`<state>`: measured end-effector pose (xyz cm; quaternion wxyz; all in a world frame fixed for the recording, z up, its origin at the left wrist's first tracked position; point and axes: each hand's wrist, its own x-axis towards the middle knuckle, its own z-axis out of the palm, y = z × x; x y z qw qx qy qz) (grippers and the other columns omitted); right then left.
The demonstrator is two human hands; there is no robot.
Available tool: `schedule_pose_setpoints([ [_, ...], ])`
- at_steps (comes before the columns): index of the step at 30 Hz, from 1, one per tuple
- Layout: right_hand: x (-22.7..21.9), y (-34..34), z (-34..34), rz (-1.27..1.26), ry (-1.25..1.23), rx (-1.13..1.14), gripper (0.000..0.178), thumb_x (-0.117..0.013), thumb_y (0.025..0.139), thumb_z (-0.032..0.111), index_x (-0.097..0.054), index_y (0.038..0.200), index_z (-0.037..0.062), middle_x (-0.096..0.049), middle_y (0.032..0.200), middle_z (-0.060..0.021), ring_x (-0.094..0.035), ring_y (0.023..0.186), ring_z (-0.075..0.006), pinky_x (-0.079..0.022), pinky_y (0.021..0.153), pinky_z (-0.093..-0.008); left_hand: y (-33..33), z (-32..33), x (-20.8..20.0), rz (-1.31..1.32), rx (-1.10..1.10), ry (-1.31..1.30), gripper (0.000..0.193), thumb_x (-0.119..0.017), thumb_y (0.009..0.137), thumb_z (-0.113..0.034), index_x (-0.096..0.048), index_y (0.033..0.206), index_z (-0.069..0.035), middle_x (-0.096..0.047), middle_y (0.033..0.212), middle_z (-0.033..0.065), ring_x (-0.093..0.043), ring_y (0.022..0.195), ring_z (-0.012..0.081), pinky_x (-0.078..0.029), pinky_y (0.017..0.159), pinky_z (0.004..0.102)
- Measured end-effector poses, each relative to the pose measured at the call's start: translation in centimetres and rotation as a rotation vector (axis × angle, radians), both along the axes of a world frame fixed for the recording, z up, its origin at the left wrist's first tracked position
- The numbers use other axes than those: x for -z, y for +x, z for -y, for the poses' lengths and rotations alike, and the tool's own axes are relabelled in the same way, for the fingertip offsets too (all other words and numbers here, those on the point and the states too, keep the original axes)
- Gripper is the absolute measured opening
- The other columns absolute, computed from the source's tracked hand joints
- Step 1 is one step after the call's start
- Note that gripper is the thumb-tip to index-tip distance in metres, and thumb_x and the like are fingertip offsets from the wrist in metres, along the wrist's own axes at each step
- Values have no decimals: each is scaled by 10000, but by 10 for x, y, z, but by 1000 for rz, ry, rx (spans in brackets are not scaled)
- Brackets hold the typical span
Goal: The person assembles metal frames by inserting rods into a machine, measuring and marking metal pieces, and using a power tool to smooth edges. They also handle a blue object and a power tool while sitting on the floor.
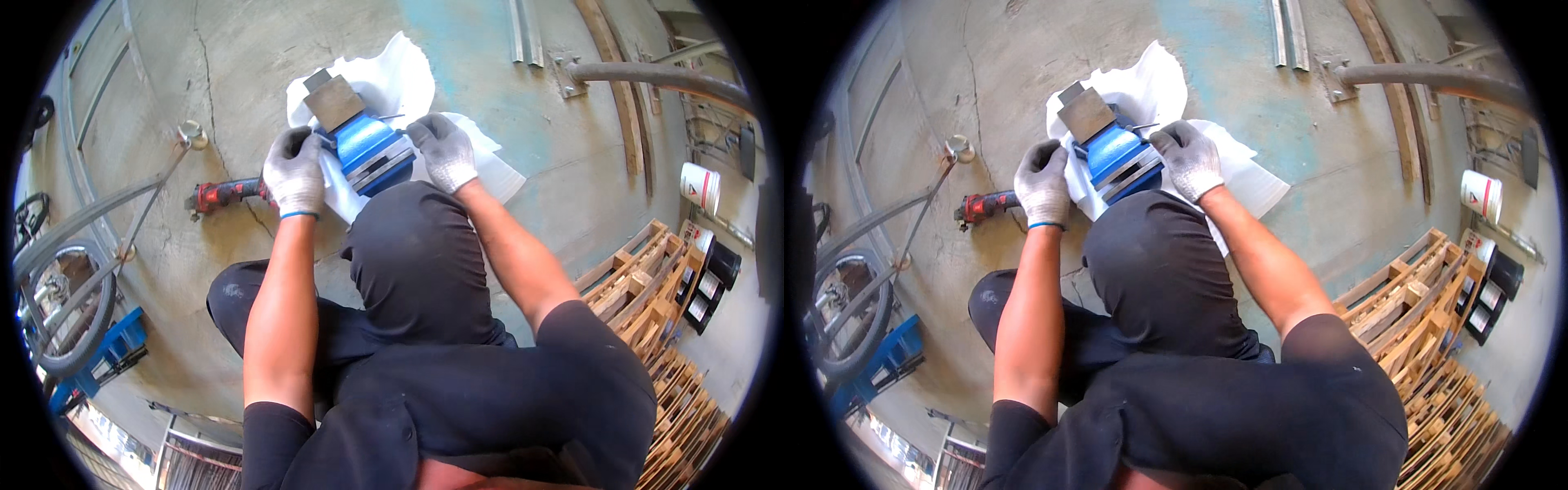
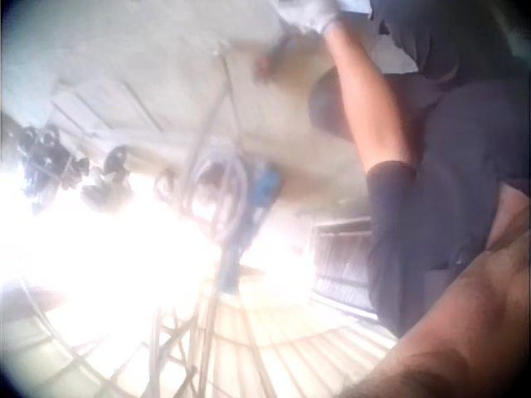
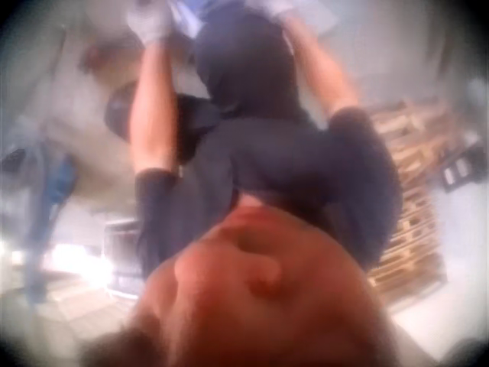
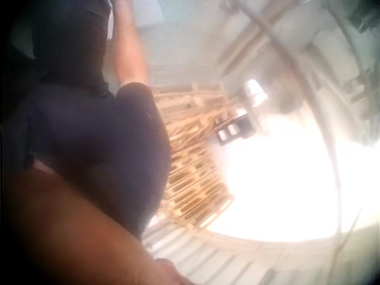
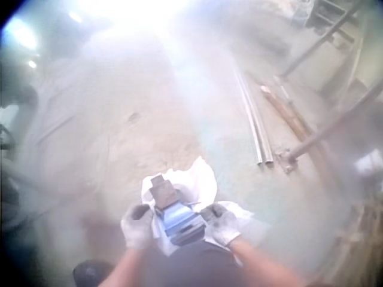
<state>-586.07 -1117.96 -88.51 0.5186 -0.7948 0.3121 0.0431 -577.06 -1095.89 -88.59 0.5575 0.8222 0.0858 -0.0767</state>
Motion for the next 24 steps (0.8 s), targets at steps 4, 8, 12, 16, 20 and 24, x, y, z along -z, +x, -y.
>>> schedule_pose_setpoints([
  [4, -49, 34, -18, 23, 58, -408, 276, -743, 891, 300, -740, 1031, 63, -736, 871, -101, -698, 810, -210, -534, 764, -345, -4, -20, -11, -421, -67, -193, 198, -725, 913, -133, -709, 1065, -7, -673, 778, 38, -577, 585, 121, -489, 565, 254],
  [8, -50, 56, -35, -41, 354, -292, 228, -748, 886, 167, -734, 1054, 14, -731, 891, -61, -672, 809, -121, -543, 745, -286, -30, -15, -22, -497, -142, -430, 192, -727, 910, -100, -708, 1049, 31, -705, 850, 80, -656, 666, 153, -546, 623, 267],
  [12, -55, 60, -48, -55, 458, -376, 287, -717, 899, 112, -708, 1176, 37, -725, 932, -84, -681, 804, -129, -566, 763, -287, -50, -6, -15, -531, -213, -568, 179, -706, 932, -84, -707, 1071, 29, -709, 894, 82, -665, 756, 149, -564, 719, 285],
  [16, -50, 64, -47, 54, 400, -674, 357, -691, 922, 117, -673, 1275, 72, -737, 1024, -99, -691, 895, -135, -566, 835, -301, -36, 1, -16, -435, -134, -587, 212, -675, 958, -92, -691, 1116, 48, -715, 962, 96, -672, 839, 148, -552, 764, 269],
  [20, -50, 66, -53, 93, 268, -679, 262, -691, 947, 180, -713, 1182, 67, -750, 1091, -94, -695, 959, -140, -543, 880, -293, -34, -8, -20, -489, -98, -564, 221, -643, 991, -151, -679, 1104, 35, -706, 967, 94, -656, 762, 136, -555, 702, 279],
  [24, -37, 65, -57, 50, 249, -594, 208, -694, 947, 215, -755, 1094, 81, -763, 1033, -99, -716, 942, -164, -552, 861, -304, -36, -19, -31, -592, -34, -593, 265, -583, 1037, -212, -650, 1162, 12, -712, 986, 99, -637, 715, 142, -572, 659, 312],
])
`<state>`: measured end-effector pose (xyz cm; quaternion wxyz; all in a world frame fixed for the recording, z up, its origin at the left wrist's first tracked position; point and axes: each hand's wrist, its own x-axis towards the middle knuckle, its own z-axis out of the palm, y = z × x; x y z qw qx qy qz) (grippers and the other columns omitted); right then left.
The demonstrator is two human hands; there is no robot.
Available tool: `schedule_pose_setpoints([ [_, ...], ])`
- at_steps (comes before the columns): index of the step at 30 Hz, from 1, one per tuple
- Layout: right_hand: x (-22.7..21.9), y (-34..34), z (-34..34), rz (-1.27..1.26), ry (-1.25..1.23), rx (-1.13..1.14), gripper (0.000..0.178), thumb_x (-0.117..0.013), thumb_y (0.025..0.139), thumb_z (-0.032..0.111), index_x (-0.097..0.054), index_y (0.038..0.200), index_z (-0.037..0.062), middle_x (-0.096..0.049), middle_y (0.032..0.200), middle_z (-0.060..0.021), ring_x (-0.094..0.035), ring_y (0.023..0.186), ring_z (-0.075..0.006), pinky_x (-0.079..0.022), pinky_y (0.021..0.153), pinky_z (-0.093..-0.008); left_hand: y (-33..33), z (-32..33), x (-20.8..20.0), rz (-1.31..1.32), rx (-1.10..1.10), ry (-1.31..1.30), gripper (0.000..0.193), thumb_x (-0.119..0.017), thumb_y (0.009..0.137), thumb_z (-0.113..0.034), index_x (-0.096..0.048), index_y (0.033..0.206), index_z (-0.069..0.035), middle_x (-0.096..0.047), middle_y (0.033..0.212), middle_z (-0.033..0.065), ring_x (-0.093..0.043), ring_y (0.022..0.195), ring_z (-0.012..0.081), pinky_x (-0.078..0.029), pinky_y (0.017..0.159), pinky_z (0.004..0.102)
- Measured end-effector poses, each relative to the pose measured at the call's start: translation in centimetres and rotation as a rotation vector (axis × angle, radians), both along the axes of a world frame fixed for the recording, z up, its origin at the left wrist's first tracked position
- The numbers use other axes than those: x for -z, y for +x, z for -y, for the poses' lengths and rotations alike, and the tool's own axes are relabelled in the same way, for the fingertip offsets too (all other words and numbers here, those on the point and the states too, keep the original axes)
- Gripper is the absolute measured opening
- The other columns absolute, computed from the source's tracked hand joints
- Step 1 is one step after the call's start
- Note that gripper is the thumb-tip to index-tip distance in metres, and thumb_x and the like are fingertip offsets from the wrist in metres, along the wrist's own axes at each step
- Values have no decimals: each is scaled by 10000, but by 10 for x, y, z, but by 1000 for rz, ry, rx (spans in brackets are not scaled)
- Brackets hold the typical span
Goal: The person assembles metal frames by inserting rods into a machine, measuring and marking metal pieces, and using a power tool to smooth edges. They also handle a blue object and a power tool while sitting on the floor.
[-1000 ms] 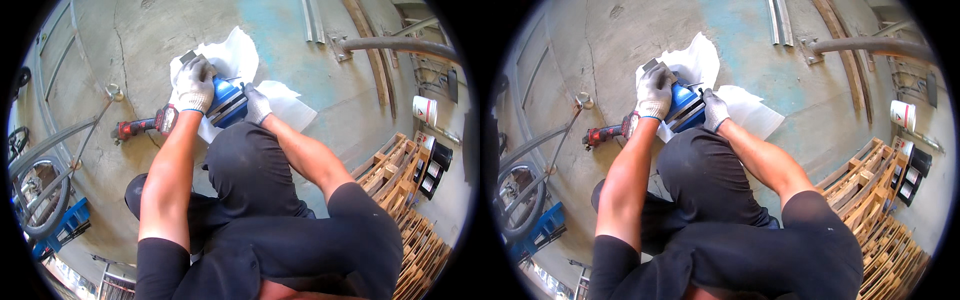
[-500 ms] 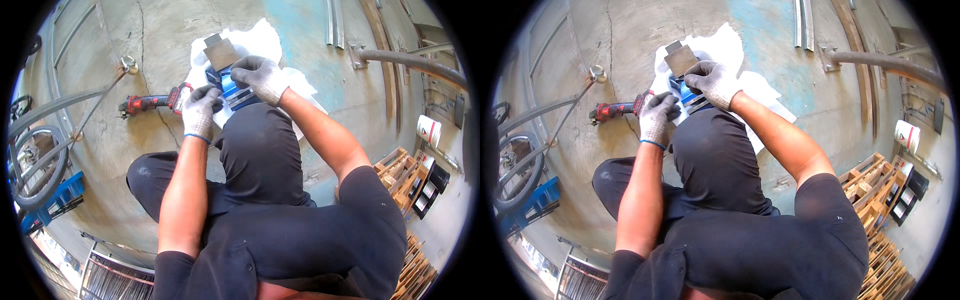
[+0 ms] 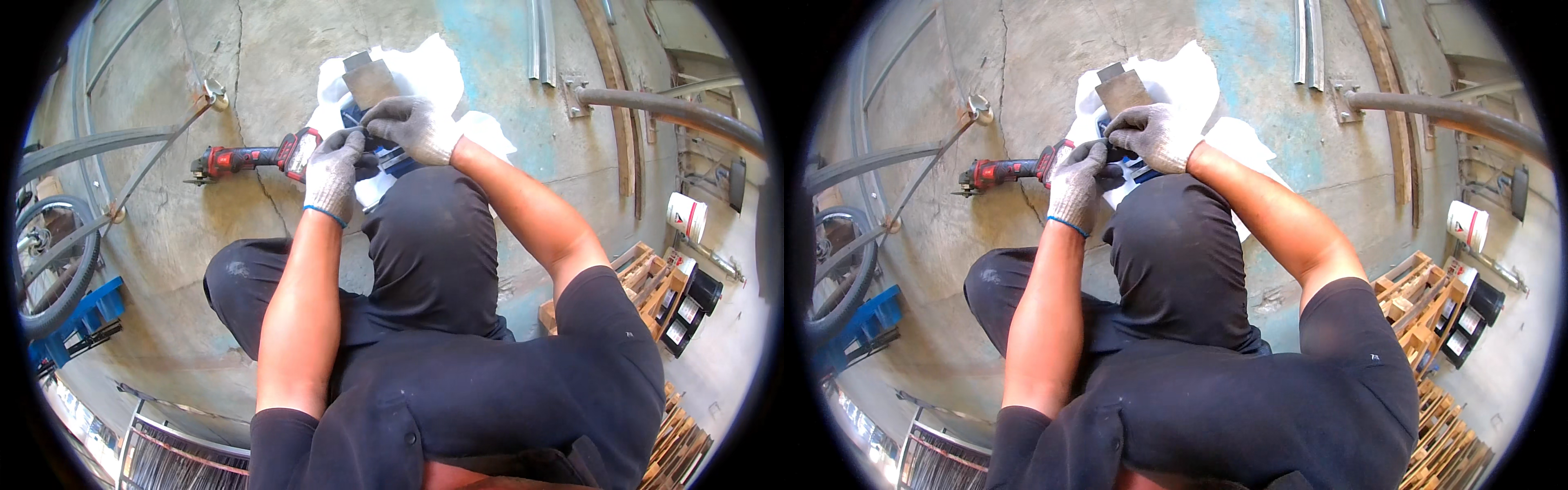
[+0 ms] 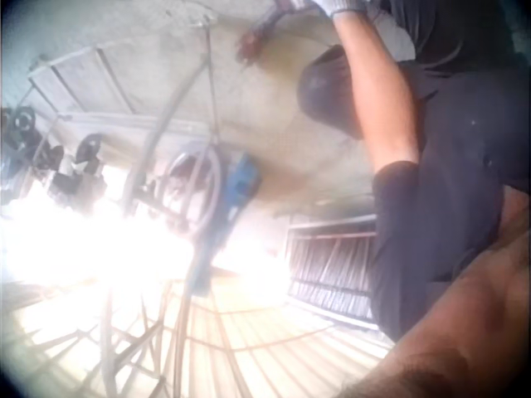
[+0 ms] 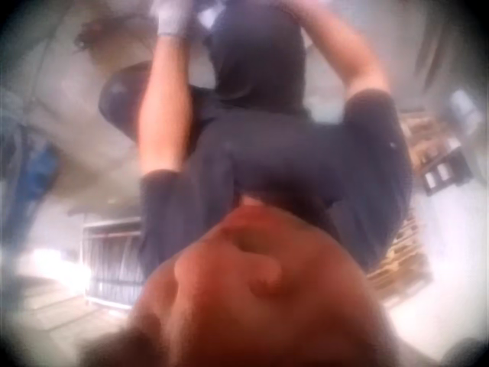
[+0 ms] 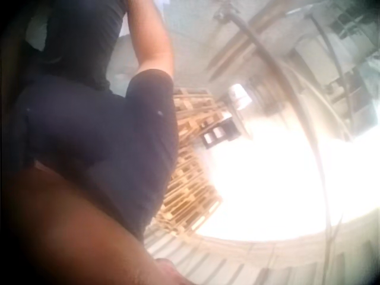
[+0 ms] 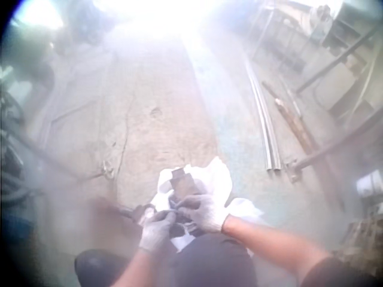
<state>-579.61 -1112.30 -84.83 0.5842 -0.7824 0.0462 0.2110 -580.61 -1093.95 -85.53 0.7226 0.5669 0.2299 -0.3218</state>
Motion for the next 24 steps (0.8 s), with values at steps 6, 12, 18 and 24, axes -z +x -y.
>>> schedule_pose_setpoints([
  [6, -23, -4, -13, 85, -273, -62, 237, -642, 958, 238, -743, 1113, 91, -752, 1027, -129, -726, 944, -242, -557, 864, -345, -6, 8, -12, 52, 42, 50, 220, -645, 996, -172, -676, 1086, 26, -700, 880, 83, -607, 634, 126, -522, 584, 270],
  [12, -53, -27, -23, 123, -318, -115, 298, -608, 969, 154, -684, 1247, 75, -736, 1017, -103, -694, 903, -175, -550, 847, -315, -21, 5, -18, 186, 16, 163, 140, -628, 967, -88, -689, 951, 37, -669, 744, 51, -574, 564, 98, -469, 520, 255],
  [18, -81, -75, 8, -114, -408, 149, 318, -655, 957, 181, -687, 1255, 74, -741, 1006, -109, -701, 904, -148, -563, 844, -317, -35, -23, -26, 80, 70, 282, 163, -647, 923, -119, -697, 879, 30, -659, 710, 54, -581, 566, 106, -462, 520, 275],
  [24, 25, -119, -23, 150, -624, -246, 207, -667, 933, 255, -725, 1122, 193, -741, 1010, -144, -710, 886, -330, -550, 799, -395, -35, -17, 42, 302, 341, 413, 195, -641, 907, -141, -710, 907, 41, -674, 734, 92, -608, 677, 153, -494, 689, 318],
])
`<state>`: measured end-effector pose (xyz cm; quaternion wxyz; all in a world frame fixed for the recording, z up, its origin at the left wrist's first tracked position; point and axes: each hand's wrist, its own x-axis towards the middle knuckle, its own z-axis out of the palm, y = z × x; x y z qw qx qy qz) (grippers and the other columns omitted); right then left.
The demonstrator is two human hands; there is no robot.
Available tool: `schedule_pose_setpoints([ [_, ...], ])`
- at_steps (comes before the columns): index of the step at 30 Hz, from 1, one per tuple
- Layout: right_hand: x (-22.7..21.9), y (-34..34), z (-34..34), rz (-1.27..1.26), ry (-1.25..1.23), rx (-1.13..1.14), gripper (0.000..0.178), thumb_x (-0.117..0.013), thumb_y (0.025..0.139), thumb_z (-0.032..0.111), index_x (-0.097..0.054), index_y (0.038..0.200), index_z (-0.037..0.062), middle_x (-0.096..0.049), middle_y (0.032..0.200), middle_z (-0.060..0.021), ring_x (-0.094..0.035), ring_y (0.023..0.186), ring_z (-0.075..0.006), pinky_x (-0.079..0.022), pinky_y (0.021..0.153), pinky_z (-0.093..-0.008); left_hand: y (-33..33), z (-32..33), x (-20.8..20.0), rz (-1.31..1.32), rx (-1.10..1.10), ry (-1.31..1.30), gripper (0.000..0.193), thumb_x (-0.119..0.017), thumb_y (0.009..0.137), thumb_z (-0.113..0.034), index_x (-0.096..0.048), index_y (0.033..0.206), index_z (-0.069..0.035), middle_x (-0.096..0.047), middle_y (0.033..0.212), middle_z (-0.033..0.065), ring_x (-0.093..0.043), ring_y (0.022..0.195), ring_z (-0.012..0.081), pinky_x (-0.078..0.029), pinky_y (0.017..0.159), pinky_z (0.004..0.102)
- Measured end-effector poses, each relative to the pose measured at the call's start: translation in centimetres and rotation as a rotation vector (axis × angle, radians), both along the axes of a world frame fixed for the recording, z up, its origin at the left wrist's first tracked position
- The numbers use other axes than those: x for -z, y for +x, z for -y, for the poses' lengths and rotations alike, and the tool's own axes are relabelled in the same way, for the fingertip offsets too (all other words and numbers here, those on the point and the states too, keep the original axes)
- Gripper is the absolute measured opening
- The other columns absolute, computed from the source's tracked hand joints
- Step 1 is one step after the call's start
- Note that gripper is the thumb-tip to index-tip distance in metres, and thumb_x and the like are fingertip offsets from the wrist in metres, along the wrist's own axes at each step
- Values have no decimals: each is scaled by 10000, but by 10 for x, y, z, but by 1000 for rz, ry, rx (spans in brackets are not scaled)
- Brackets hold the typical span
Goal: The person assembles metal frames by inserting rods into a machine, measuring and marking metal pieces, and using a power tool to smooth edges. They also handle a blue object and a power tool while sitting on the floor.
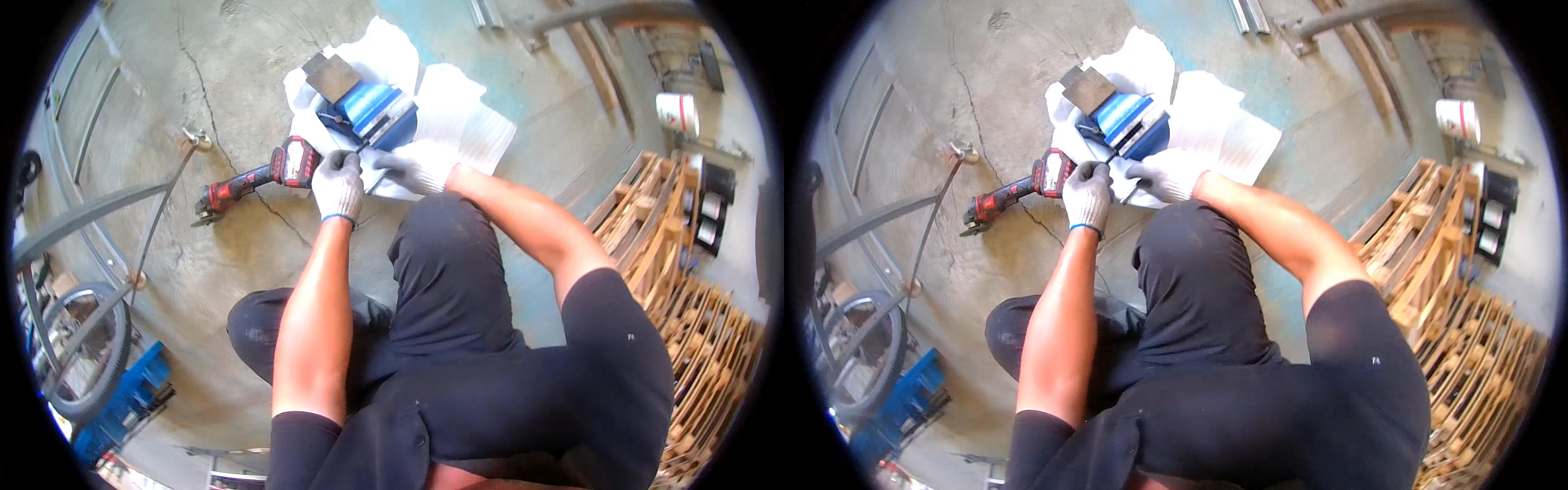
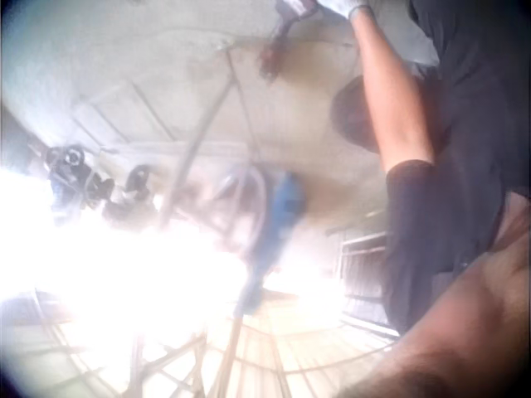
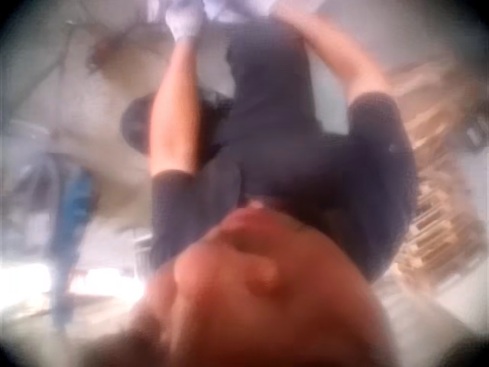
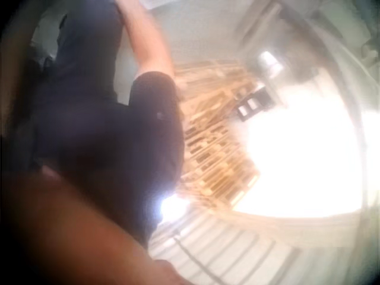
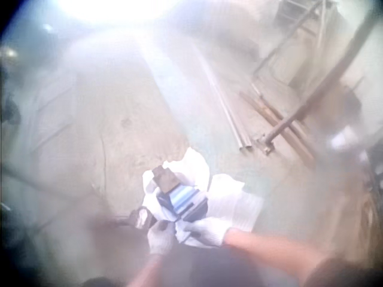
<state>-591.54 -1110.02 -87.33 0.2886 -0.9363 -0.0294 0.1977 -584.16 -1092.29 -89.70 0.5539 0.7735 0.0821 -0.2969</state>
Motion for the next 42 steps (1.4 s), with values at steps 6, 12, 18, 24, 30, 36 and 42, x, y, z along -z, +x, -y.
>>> schedule_pose_setpoints([
  [6, 24, 20, -48, -91, -11, 31, 199, -648, 882, 239, -670, 952, 54, -710, 887, -212, -706, 822, -398, -544, 769, -495, 13, 5, -1, 141, 77, 99, 202, -651, 916, -157, -717, 910, 34, -677, 712, 91, -611, 678, 149, -493, 697, 313],
  [12, 30, -17, -18, 129, -56, -72, 170, -660, 887, 267, -672, 891, 98, -684, 738, -175, -702, 684, -357, -547, 637, -495, 11, 9, 8, 166, 74, 178, 244, -663, 890, -200, -733, 961, 23, -725, 841, 191, -693, 787, 240, -522, 782, 351],
  [18, 39, -41, 3, 598, 142, 679, 107, -684, 900, 199, -705, 924, 97, -676, 689, -135, -685, 621, -326, -547, 595, -410, 7, 10, -3, 235, 99, 266, 238, -650, 885, -202, -738, 948, 10, -722, 856, 216, -712, 804, 301, -527, 791, 371],
  [24, 47, -22, 44, 133, 673, 1399, 218, -710, 925, 233, -712, 988, 24, -655, 740, 0, -599, 638, -86, -485, 602, -235, 4, 1, 5, 221, 76, 252, 212, -664, 884, -171, -727, 910, 30, -689, 749, 164, -647, 709, 205, -509, 746, 347],
  [30, 24, -65, -7, 282, 1099, 769, 268, -724, 942, 91, -717, 1191, -5, -705, 878, -15, -602, 806, -60, -500, 749, -210, 6, 3, 13, 118, 22, 185, 185, -671, 899, -157, -717, 893, 22, -653, 706, 96, -585, 637, 143, -472, 651, 311],
  [36, 55, -45, -33, -256, 770, 603, 335, -663, 968, 268, -709, 1247, 88, -750, 1058, -53, -688, 925, -131, -537, 861, -289, 6, 6, 16, 132, 35, 149, 172, -669, 910, -151, -708, 892, 16, -631, 689, 50, -551, 569, 115, -441, 559, 285],
  [42, 68, -27, -51, -240, 306, 632, 361, -780, 820, 293, -744, 1103, 72, -751, 950, -105, -705, 899, -198, -524, 896, -340, 9, 7, 13, 19, -40, 150, 221, -665, 878, -169, -737, 893, 39, -687, 713, 99, -631, 688, 147, -511, 714, 307],
])
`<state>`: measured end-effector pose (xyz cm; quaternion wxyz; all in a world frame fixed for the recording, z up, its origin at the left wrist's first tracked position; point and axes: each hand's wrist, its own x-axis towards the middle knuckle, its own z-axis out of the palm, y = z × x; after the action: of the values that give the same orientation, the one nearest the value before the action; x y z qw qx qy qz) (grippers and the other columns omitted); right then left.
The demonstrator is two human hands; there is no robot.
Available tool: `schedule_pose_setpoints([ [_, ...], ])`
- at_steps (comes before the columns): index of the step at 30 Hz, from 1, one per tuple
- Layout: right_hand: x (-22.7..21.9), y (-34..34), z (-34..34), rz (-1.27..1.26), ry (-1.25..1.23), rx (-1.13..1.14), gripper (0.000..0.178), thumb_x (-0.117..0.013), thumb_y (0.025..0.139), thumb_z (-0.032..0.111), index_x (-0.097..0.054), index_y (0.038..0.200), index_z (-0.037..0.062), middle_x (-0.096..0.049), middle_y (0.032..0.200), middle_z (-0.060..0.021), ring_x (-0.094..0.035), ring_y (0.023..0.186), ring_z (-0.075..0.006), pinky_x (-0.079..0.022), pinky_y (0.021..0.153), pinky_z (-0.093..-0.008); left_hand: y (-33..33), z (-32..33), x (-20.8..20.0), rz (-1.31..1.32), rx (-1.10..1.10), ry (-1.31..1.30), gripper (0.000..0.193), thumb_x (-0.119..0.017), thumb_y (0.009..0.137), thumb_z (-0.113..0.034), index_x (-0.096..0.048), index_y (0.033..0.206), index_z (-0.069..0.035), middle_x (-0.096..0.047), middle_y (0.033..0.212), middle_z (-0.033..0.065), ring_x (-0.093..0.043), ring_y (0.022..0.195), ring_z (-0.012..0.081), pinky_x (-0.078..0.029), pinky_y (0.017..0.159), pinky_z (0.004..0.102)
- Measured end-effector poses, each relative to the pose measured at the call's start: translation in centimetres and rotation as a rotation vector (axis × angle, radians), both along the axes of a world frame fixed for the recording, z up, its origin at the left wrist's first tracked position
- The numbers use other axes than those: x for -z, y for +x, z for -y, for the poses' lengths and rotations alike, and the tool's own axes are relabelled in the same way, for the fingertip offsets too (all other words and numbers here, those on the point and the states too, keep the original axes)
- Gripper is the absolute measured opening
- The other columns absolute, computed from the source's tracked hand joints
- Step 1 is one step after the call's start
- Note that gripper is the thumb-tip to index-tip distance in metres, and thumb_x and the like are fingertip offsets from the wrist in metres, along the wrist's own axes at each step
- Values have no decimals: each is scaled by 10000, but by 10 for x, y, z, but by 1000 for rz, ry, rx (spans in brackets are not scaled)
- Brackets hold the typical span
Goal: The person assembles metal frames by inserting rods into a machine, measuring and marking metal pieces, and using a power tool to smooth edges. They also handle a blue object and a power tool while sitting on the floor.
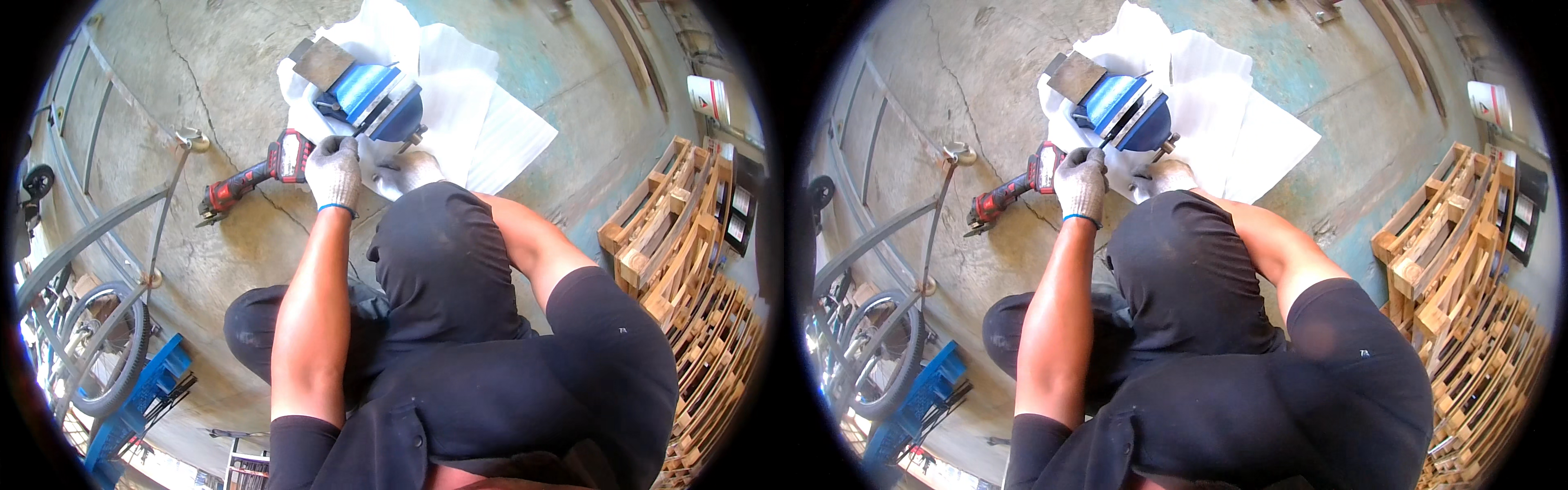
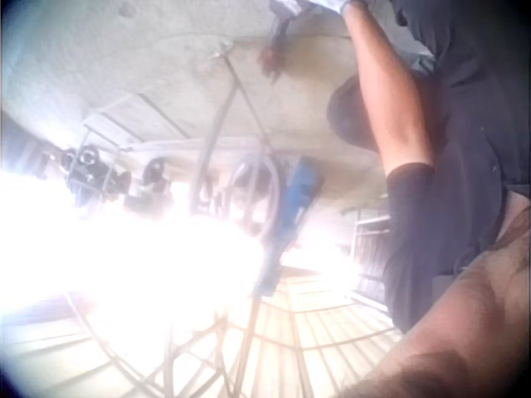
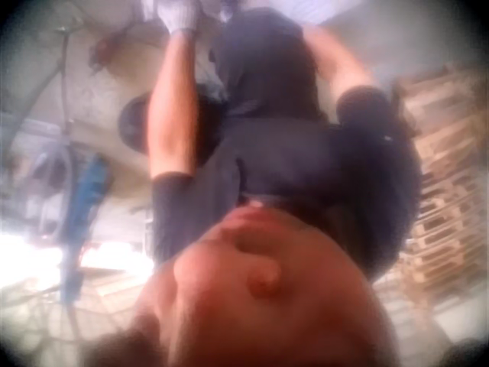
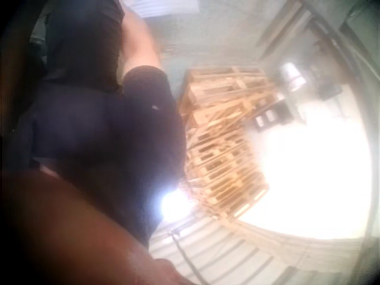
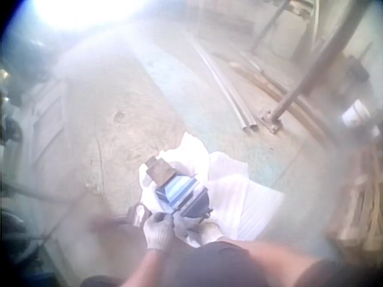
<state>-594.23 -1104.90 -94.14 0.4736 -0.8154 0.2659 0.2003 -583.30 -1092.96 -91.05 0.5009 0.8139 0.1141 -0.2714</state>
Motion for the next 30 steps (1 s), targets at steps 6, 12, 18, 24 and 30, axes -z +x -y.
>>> schedule_pose_setpoints([
  [6, -24, -10, 33, -176, 156, 713, 355, -748, 925, 266, -716, 1142, -13, -709, 880, -89, -650, 762, -133, -527, 657, -292, -3, -2, 3, -10, -13, -69, 209, -668, 876, -162, -726, 852, 37, -657, 671, 66, -592, 643, 129, -489, 657, 301],
  [12, 21, -12, 68, 73, 534, 609, 302, -692, 970, 286, -723, 1053, -3, -627, 768, -32, -547, 602, -105, -491, 519, -285, -4, 7, -5, -27, -7, -36, 217, -646, 883, -162, -731, 867, 37, -663, 676, 68, -600, 644, 134, -492, 667, 300],
  [18, 17, -5, 72, 66, 316, 627, 255, -563, 995, 200, -698, 1041, -12, -610, 771, -43, -557, 564, -132, -491, 532, -289, -8, 4, 1, -18, -38, -33, 225, -653, 878, -169, -733, 880, 42, -670, 686, 89, -609, 655, 151, -500, 684, 316],
  [24, -1, 3, 101, 247, 144, 859, 236, -564, 1019, 182, -685, 1087, -8, -611, 759, -42, -568, 570, -135, -500, 538, -290, -7, 7, -3, -7, -34, -20, 217, -659, 878, -169, -731, 876, 36, -661, 680, 86, -602, 646, 154, -499, 668, 320],
  [30, -45, -21, 65, 368, 284, 650, 191, -677, 977, 157, -706, 1073, -6, -658, 829, -35, -593, 683, -84, -498, 614, -255, -6, 8, -5, -52, -45, -62, 208, -668, 882, -171, -720, 857, 29, -648, 666, 69, -587, 624, 138, -486, 626, 313],
])
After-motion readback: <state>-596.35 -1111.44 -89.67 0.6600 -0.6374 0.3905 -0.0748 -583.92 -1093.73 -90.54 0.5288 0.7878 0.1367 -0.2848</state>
